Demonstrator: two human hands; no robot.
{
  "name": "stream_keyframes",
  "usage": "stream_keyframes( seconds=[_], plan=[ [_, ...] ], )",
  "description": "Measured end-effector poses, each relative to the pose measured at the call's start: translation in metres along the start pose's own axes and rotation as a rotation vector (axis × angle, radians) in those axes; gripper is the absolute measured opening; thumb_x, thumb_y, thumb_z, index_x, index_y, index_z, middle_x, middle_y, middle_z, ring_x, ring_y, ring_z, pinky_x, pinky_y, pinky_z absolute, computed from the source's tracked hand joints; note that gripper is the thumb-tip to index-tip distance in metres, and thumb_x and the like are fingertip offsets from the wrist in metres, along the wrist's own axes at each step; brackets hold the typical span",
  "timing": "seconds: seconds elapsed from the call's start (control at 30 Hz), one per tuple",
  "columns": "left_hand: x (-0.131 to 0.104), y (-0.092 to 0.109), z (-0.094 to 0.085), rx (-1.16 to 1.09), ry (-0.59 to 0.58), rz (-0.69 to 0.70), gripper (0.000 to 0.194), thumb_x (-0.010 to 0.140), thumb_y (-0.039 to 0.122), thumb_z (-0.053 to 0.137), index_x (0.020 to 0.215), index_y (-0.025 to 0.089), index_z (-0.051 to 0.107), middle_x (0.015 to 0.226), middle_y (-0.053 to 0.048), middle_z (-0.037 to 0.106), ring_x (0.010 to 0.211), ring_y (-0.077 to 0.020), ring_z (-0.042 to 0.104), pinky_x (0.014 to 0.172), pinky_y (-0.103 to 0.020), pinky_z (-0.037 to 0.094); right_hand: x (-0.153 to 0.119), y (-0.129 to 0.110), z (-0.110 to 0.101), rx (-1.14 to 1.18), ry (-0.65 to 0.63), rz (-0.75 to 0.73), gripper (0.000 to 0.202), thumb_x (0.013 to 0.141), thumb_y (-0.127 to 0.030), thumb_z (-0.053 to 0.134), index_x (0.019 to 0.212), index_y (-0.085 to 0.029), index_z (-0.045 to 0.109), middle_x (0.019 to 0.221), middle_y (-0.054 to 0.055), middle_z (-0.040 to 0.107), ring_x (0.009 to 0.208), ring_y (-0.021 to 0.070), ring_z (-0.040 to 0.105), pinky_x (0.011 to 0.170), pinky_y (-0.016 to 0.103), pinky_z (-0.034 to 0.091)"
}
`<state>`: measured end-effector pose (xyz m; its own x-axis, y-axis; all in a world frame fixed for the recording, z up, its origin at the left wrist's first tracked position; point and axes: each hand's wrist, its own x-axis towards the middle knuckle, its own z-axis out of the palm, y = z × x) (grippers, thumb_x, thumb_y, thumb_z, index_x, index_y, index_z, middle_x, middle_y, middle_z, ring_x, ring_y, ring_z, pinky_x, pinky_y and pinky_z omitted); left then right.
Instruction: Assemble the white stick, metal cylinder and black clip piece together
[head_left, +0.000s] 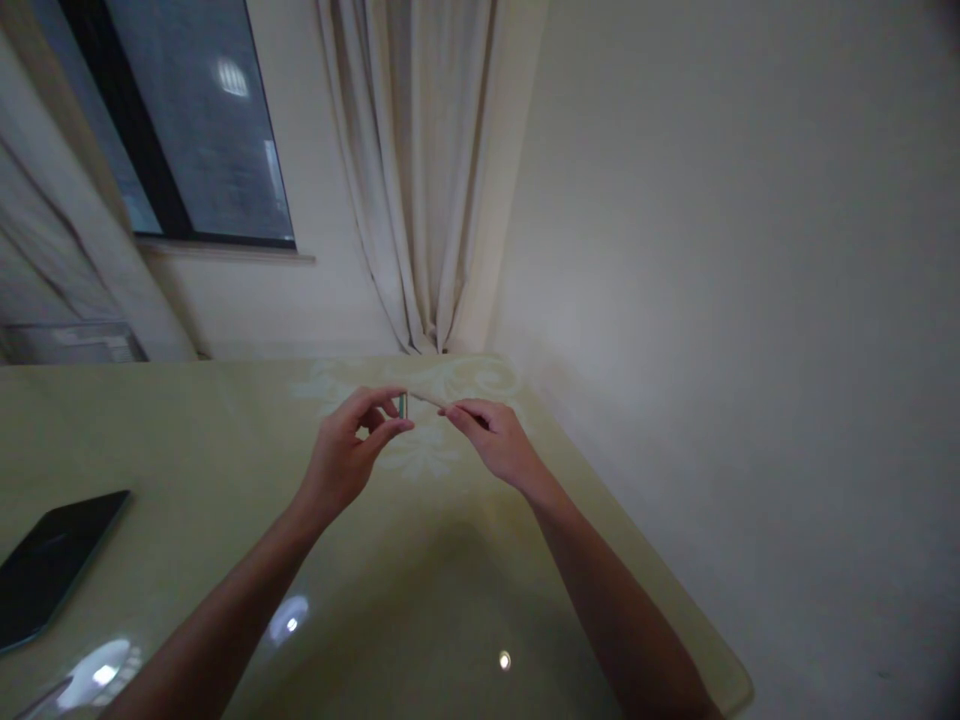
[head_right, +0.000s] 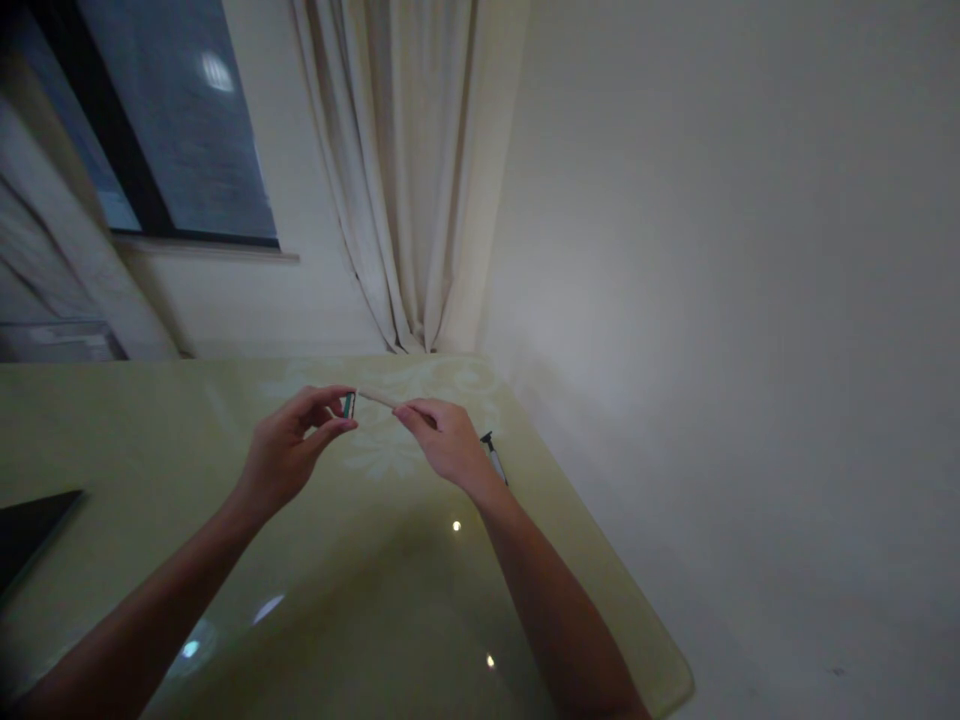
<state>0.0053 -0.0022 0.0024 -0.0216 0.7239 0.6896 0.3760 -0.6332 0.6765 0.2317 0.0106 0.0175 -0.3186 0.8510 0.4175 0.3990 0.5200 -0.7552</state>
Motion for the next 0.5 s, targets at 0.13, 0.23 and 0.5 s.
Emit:
stream_keyframes(
  seconds=[0.13,0.23,0.5],
  plan=[
    [-0.0010,-0.0028,0.0012,-0.009,-0.010,-0.014,0.029,0.087,0.035,0.079,0.113,0.023,0.076,0.083,0.002,0.069,0.066,-0.0124,0.060,0.064,-0.025,0.051,-0.0002,-0.0004,0.0006,0.017,-0.083,-0.023,0.037,0.105,-0.045,0.060,0.101,-0.017,0.084,0.080,0.001,0.069,0.074,0.0139,0.056,0.067,0.026,0.036],
    [-0.0018,-0.0058,0.0031,-0.011,-0.015,-0.040,0.028,0.087,0.036,0.079,0.111,0.023,0.076,0.083,0.002,0.069,0.065,-0.0122,0.059,0.061,-0.024,0.049,0.0005,0.0026,0.0011,-0.013,-0.049,0.004,0.036,0.105,-0.042,0.060,0.100,-0.016,0.084,0.075,0.000,0.065,0.073,0.0141,0.056,0.066,0.026,0.035],
    [-0.0003,-0.0091,0.0037,-0.037,-0.007,-0.061,0.030,0.085,0.038,0.080,0.112,0.023,0.077,0.083,0.002,0.068,0.066,-0.0126,0.060,0.063,-0.025,0.049,0.0015,0.0018,-0.0077,-0.060,-0.092,0.000,0.038,0.105,-0.044,0.058,0.093,-0.017,0.082,0.075,0.000,0.065,0.072,0.0146,0.055,0.068,0.026,0.037]
  ],
)
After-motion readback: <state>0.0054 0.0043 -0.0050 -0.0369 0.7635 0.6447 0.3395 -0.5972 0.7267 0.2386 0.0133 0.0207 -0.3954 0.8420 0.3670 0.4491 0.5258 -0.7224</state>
